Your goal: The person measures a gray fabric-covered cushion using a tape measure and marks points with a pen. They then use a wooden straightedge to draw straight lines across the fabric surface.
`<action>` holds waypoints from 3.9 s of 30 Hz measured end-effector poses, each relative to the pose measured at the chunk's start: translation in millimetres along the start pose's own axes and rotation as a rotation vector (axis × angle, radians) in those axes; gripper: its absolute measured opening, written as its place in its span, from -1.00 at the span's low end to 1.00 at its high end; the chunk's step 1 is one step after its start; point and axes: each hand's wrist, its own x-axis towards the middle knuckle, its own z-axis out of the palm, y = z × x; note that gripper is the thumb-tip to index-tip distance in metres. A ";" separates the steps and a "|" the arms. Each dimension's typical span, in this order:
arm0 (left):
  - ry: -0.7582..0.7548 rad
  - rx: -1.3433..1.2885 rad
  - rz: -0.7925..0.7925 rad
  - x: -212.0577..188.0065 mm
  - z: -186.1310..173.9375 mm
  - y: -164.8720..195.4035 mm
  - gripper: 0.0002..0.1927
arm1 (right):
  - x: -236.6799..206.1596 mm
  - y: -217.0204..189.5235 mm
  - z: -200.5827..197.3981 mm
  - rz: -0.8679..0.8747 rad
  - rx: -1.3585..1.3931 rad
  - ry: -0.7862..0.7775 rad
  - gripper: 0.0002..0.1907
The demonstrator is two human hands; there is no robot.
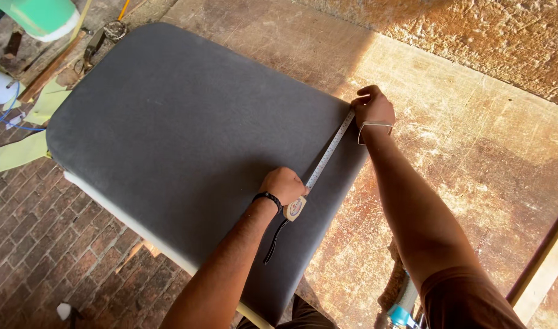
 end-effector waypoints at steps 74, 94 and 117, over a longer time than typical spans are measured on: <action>0.119 0.153 -0.069 -6.7 22.1 -14.2 -0.71 | -122.3 9.3 -1.8 -0.637 0.040 -0.964 -0.87; 0.017 -1.377 0.109 2.2 22.4 -69.8 -0.72 | -336.6 372.2 -180.9 0.742 -0.477 0.349 -0.12; 0.642 0.445 0.174 -47.5 -79.9 -153.5 -0.77 | -285.0 110.8 -171.8 -0.193 -0.523 0.305 -0.44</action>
